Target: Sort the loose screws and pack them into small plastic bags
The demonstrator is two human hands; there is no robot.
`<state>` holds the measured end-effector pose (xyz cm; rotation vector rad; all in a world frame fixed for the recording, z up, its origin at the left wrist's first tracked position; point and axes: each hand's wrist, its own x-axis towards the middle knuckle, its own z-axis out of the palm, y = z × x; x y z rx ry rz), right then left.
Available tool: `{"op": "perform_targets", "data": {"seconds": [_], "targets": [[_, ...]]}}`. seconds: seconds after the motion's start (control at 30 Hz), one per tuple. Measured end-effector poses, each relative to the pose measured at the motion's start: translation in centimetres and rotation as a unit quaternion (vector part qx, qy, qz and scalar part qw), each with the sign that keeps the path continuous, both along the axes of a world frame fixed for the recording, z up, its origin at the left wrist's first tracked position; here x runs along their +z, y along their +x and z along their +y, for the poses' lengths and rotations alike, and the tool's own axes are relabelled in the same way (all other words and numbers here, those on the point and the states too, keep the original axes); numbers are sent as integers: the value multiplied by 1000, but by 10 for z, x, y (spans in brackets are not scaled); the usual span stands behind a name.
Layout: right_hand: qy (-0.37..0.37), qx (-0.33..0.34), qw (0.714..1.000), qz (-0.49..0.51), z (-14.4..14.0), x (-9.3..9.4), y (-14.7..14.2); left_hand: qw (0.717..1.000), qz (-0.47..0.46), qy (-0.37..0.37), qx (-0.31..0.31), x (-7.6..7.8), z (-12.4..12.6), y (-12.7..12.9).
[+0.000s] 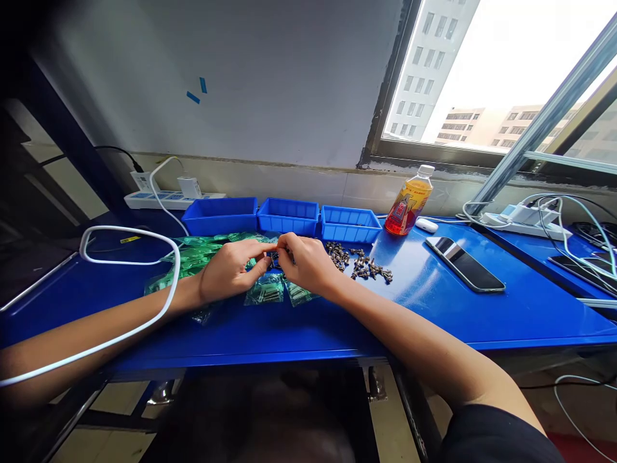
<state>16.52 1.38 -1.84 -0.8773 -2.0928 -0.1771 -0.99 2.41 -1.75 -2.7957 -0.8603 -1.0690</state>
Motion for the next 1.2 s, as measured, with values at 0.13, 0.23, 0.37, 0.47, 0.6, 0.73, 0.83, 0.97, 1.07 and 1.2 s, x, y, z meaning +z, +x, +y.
{"op": "perform_targets", "data": {"seconds": [0.13, 0.23, 0.37, 0.47, 0.6, 0.73, 0.83, 0.97, 1.07, 1.2], "targets": [[4, 10, 1000, 3, 0, 0, -1, 1000, 1, 1, 9, 0, 1, 0], [4, 16, 1000, 8, 0, 0, -1, 1000, -2, -3, 9, -1, 2, -1], [-10, 16, 1000, 13, -1, 1, -1, 999, -8, -37, 26, 1, 2, -1], [-24, 22, 999, 11, -1, 2, 0, 997, -12, -52, 50, 3, 3, -2], [-28, 39, 999, -2, -2, 1, -1, 995, -12, -39, 95, 5, 4, -3], [-30, 49, 998, -34, -2, 1, -2, 994, -24, -55, 96, 7, 4, -3], [-30, 50, 997, -48, -2, 1, -2, 991, -52, -113, 46, 8, 4, -3], [-24, 47, 998, -41, -3, 2, -1, 972, -107, -208, -4, 9, 1, -1], [-18, 39, 999, -32, -4, 3, -1, 964, -130, -232, -8, 10, 0, 0], [-15, 47, 998, -30, -5, 3, -1, 963, -125, -238, -15, 9, 0, 0]]}}
